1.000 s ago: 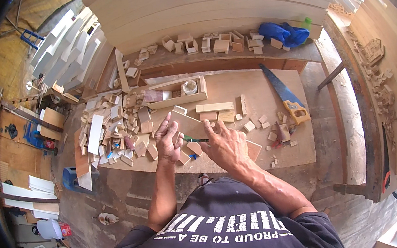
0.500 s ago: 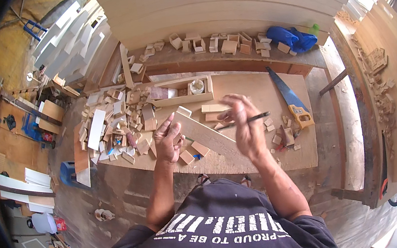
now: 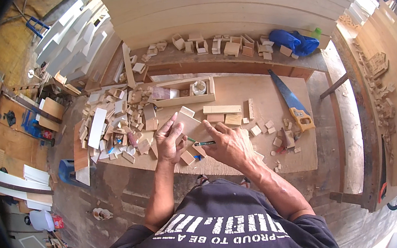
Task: The person marks a line on a small piece of wood with a pencil and then uses a hand saw to cut through the wood at the marked location.
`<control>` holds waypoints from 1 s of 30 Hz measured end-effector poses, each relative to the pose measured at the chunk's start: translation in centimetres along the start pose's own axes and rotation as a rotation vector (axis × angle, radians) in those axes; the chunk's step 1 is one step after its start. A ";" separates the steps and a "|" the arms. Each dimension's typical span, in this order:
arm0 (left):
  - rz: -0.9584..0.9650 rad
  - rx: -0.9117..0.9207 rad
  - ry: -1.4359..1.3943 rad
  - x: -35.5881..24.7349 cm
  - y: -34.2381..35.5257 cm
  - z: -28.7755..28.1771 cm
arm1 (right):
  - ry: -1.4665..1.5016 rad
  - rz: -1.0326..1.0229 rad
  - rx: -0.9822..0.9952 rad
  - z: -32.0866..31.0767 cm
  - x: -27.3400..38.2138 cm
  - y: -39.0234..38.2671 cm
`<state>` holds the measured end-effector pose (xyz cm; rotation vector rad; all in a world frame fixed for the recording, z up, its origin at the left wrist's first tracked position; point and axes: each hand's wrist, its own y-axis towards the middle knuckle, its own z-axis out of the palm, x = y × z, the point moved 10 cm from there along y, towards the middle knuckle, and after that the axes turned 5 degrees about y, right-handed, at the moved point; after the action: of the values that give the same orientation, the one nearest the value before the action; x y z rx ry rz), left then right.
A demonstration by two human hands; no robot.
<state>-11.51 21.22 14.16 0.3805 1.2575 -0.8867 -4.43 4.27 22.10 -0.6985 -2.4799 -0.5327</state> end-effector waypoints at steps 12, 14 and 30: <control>0.035 0.044 -0.010 -0.2 0.1 0.4 | -0.014 -0.004 -0.052 -1.2 0.5 -0.2; 0.041 0.039 -0.006 -0.4 0.0 0.5 | -0.017 0.010 -0.066 -1.3 0.4 -0.3; 0.185 0.148 0.323 -3.1 -1.8 1.9 | 0.726 0.111 -0.308 -9.1 -4.7 1.9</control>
<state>-11.78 19.94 17.97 0.7698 1.4284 -0.7817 3.45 -0.41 27.12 -0.6082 -1.6926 -0.9430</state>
